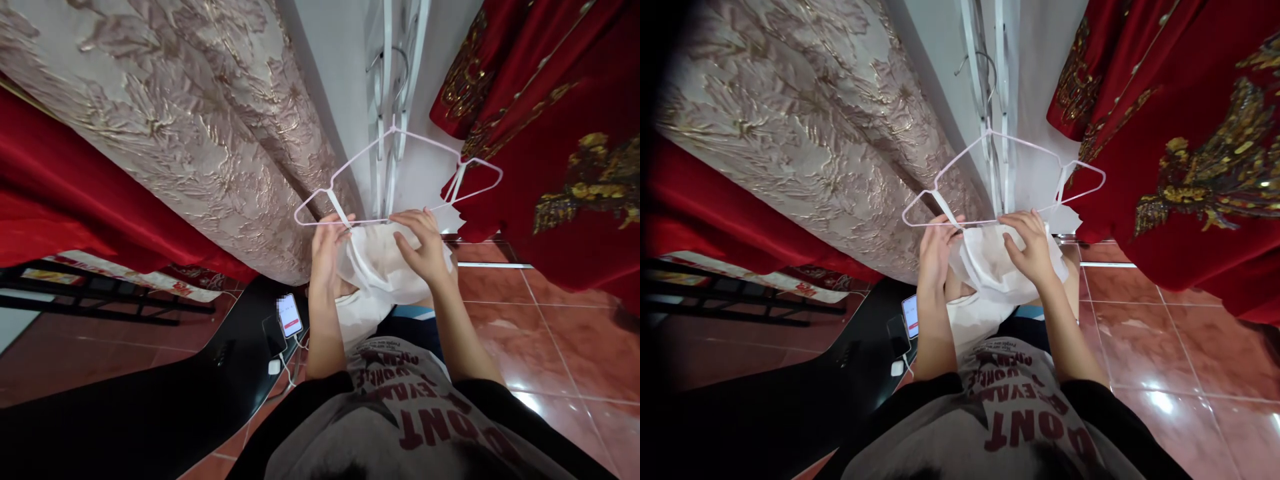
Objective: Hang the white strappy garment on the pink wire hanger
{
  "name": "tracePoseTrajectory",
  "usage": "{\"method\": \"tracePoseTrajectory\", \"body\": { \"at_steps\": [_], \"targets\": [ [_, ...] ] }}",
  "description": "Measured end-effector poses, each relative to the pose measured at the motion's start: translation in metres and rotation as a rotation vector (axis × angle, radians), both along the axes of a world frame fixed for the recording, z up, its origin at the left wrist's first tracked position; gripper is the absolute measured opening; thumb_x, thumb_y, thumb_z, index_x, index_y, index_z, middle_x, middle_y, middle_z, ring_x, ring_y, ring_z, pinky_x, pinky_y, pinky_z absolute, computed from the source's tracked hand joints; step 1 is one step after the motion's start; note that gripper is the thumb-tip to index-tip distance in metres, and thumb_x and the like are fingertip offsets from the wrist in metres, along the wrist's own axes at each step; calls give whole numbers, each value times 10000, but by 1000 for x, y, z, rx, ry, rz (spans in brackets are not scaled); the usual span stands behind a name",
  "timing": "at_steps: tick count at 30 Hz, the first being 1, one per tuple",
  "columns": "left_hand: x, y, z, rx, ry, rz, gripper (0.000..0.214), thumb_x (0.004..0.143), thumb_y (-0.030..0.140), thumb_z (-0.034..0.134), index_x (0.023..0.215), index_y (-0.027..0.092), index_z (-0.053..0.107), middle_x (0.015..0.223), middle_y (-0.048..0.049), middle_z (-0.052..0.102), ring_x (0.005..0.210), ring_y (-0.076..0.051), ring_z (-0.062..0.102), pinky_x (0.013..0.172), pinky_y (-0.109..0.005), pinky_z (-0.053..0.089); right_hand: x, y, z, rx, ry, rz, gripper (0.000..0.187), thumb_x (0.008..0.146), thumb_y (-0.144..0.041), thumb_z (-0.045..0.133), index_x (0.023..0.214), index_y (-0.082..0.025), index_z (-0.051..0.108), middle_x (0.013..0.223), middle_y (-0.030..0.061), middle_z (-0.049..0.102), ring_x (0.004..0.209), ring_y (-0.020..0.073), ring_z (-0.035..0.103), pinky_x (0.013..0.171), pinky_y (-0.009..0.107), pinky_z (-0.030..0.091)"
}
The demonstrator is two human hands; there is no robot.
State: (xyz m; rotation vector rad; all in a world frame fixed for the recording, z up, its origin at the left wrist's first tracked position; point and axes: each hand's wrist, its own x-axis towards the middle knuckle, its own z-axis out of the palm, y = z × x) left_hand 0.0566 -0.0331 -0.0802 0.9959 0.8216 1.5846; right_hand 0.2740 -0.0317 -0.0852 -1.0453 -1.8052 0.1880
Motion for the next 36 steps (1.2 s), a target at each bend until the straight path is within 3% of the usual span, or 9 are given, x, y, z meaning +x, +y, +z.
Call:
{"method": "tracePoseTrajectory", "body": {
  "at_steps": [4,10,13,17,21,26,30,33,36],
  "targets": [
    [-31,-15,18,-27,294,-252,356,896,504,807,1088,205,793,1146,-134,799,1129,-250,741,1017,-357,554,1,-6,9,4,31,-49,233,991,-289,613,1165,-336,760,1143,22,805,1115,256,734,1240,622,385],
    [-79,-32,46,-58,293,-309,475,876,633,767,966,170,819,941,-183,783,890,-276,755,606,-303,559,1,-13,25,-39,24,-31,222,994,-285,620,1129,-338,787,1104,13,822,1080,254,743,1169,574,450],
    [-85,-32,45,-40,111,-149,536,871,700,721,930,174,806,919,-187,765,876,-276,761,495,-274,504,2,-14,25,-48,43,-21,214,994,-282,623,1118,-334,790,1100,9,824,1075,252,744,1163,567,451],
    [-87,-23,41,98,-136,236,390,972,590,617,1045,249,792,1299,-124,752,1180,-227,727,686,-240,596,3,-15,23,-42,41,-18,207,992,-285,630,1125,-326,784,1121,9,824,1094,252,743,1159,558,458],
    [-78,-15,35,67,-117,462,291,938,441,701,1146,247,764,1483,-89,678,1350,-223,649,740,-211,579,-1,-18,22,-39,30,-20,216,999,-291,625,1145,-333,779,1147,16,822,1127,262,746,1151,566,472],
    [-36,-17,30,-51,0,139,378,879,520,789,1045,182,756,1194,-174,783,1110,-273,765,652,-257,563,-16,-31,20,-37,53,42,278,1005,-287,626,1247,-352,748,1246,25,803,1195,271,735,1195,615,446],
    [-5,-16,31,21,-84,161,320,887,506,803,869,214,674,838,-66,741,928,-223,783,607,-238,547,-7,-30,13,46,249,-68,291,1001,-310,632,1267,-362,738,1294,46,752,1272,276,689,1207,611,468],
    [3,-12,30,74,-133,215,334,892,510,805,848,218,649,749,-23,674,857,-192,776,576,-214,521,21,-15,10,103,516,-268,320,966,-336,658,1277,-297,726,1273,87,711,1183,258,702,1062,524,585],
    [5,-7,25,87,-117,249,375,898,558,787,865,217,633,750,-20,662,841,-187,770,552,-209,498,49,0,25,-165,483,-216,286,915,-306,678,1175,-231,773,1015,66,776,864,201,727,801,406,634]
  ]
}}
